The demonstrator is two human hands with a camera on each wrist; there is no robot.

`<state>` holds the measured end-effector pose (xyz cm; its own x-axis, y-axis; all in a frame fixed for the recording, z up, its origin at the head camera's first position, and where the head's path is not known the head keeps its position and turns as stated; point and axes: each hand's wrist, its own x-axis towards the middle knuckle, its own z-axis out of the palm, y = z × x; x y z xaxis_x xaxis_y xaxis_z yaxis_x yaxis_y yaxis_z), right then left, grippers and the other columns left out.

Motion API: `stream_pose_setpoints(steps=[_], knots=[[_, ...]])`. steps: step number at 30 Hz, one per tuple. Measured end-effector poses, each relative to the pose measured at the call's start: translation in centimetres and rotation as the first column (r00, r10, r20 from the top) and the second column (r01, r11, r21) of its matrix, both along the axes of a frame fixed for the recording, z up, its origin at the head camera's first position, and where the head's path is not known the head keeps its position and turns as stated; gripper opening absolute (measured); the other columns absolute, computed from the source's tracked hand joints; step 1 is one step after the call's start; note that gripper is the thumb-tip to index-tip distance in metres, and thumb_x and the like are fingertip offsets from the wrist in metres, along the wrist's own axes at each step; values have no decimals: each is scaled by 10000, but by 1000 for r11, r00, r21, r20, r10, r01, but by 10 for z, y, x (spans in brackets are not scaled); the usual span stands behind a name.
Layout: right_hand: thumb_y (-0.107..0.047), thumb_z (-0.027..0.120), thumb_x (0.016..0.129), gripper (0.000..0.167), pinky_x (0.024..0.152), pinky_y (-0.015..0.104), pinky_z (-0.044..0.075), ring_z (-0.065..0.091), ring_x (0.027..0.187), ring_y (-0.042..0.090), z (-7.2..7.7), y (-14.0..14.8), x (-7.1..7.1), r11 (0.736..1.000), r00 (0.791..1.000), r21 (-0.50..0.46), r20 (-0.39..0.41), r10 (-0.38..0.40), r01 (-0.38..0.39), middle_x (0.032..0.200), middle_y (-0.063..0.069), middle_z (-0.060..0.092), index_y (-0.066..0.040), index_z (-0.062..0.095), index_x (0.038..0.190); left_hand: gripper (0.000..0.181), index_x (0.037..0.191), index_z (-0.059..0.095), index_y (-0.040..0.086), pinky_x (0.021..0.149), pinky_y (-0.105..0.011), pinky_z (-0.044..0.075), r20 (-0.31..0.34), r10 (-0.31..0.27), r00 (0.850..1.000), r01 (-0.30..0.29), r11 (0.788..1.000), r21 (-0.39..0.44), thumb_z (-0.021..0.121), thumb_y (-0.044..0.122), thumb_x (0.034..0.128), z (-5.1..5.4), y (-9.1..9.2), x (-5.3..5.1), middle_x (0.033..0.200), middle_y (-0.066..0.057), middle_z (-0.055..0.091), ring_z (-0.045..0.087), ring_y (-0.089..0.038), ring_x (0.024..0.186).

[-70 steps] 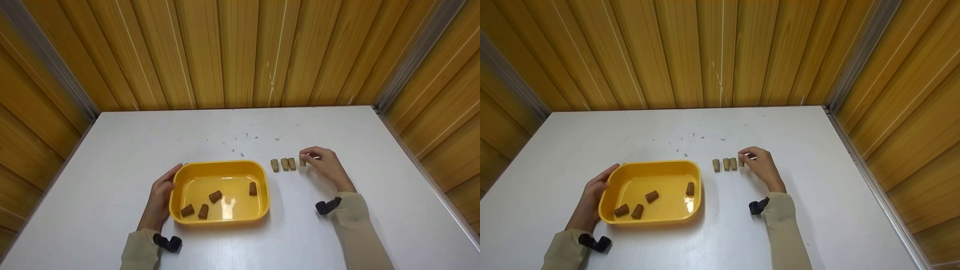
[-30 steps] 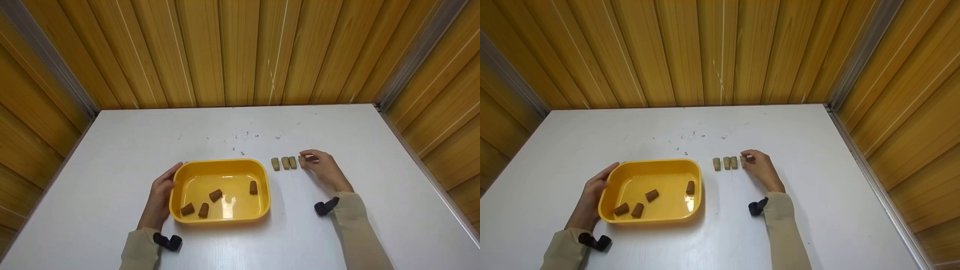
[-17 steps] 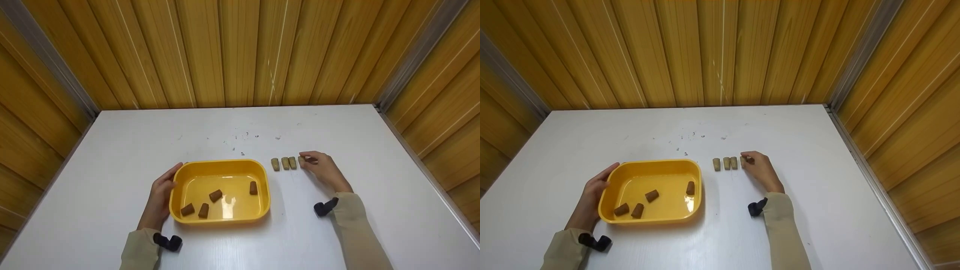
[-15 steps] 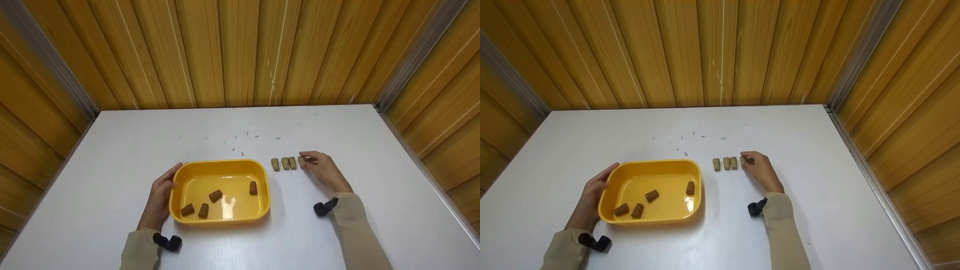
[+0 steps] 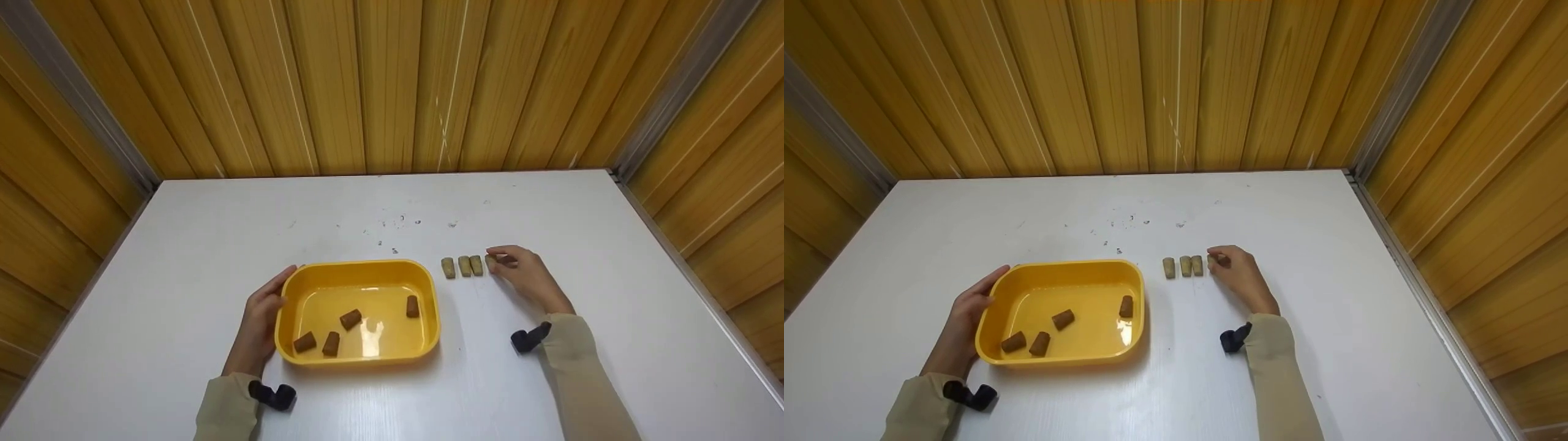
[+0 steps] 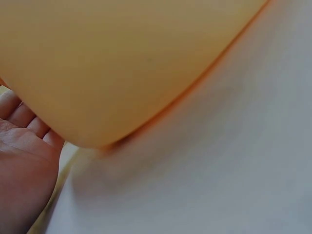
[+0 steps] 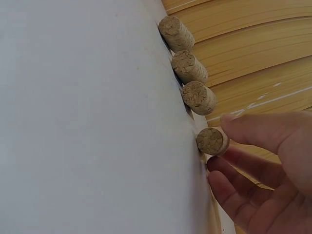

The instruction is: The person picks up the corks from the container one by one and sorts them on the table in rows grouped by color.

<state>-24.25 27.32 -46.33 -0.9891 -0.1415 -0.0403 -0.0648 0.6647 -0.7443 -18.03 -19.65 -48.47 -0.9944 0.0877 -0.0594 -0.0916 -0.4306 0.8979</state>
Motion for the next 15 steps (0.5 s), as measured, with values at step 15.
stream_pose_setpoints(steps=[15], knots=[[-251, 575, 950, 418, 1002, 528, 456, 549, 1185, 407, 4, -3, 1, 999, 999, -15, -26, -31, 30, 1346, 224, 540, -41, 564, 1311, 581, 1463, 352, -1, 1088, -306, 413, 6, -8, 1000, 8, 1000, 17, 339, -69, 886, 0, 1, 0, 1477, -56, 440, 456, -177, 1341]])
